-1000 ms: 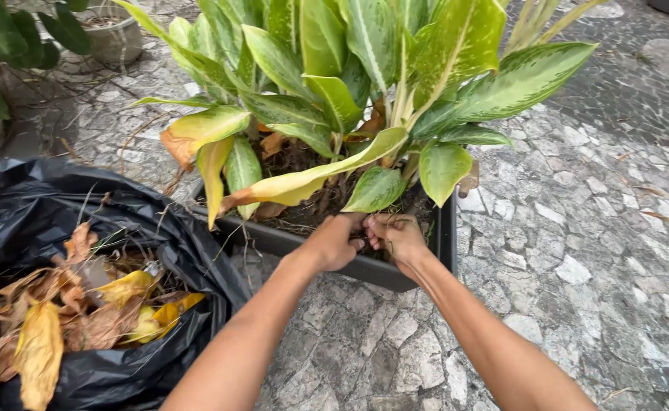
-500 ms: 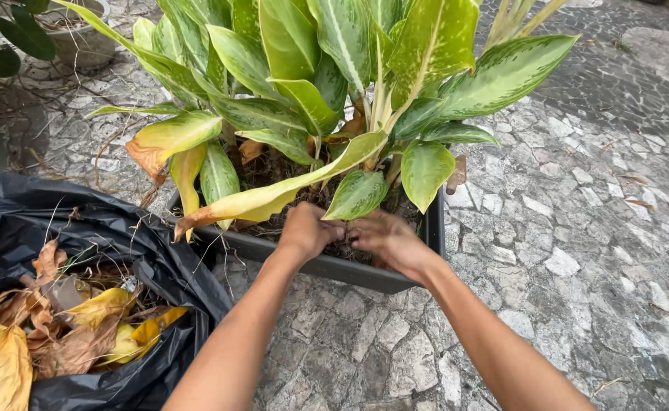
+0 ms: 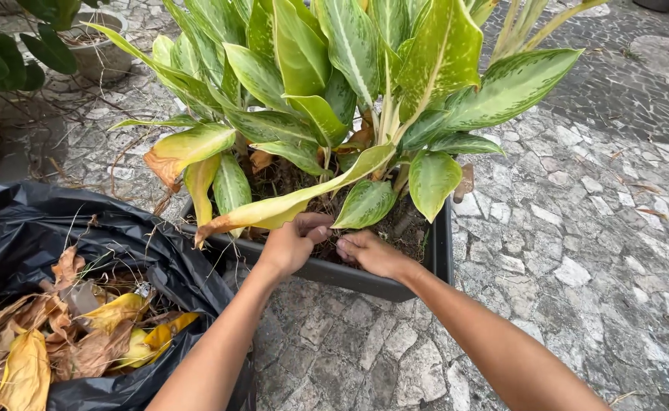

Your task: Removing dead leaves and debris from potted plants in an outdoor garden.

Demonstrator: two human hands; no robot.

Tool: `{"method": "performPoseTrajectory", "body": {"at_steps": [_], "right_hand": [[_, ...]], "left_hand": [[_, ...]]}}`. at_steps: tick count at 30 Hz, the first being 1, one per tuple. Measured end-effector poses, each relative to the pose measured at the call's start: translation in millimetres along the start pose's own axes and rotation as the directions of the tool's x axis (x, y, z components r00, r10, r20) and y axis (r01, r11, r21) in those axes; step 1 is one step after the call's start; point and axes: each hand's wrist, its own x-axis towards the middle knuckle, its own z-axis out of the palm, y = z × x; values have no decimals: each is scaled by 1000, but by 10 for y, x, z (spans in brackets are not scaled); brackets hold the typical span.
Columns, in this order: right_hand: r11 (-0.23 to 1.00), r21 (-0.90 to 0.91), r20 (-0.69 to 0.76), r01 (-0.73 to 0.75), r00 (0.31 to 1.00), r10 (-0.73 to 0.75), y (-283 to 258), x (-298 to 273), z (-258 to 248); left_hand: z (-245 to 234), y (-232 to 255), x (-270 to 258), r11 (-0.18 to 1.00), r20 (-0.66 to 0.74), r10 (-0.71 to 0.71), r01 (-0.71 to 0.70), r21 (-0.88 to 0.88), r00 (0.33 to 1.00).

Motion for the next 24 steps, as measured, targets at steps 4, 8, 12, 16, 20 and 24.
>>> {"method": "performPoseTrajectory", "body": {"at_steps": [4, 8, 12, 16, 20, 24], "right_hand": [[999, 9, -41, -53, 998, 53, -258, -109, -31], [927, 161, -215, -339, 904, 369, -659, -361, -175], [758, 629, -357, -170, 804, 476, -256, -341, -377], [567, 800, -385, 198, 893, 232, -462, -775, -818], [484, 829, -451, 280, 846, 283, -726, -1173, -1007], [190, 951, -290, 243, 916, 278, -1081, -1444, -572]], "left_hand": [[10, 109, -28, 999, 11, -50, 51, -17, 999], [13, 211, -60, 994, 14, -65, 63, 85, 998], [7, 108, -19, 994, 15, -77, 78, -82, 997], [80, 318, -79, 988, 15, -116, 117, -103, 993], [192, 525, -146, 976, 24, -172, 174, -131, 985], [-78, 959, -499, 959, 98, -239, 250, -132, 966]]}}
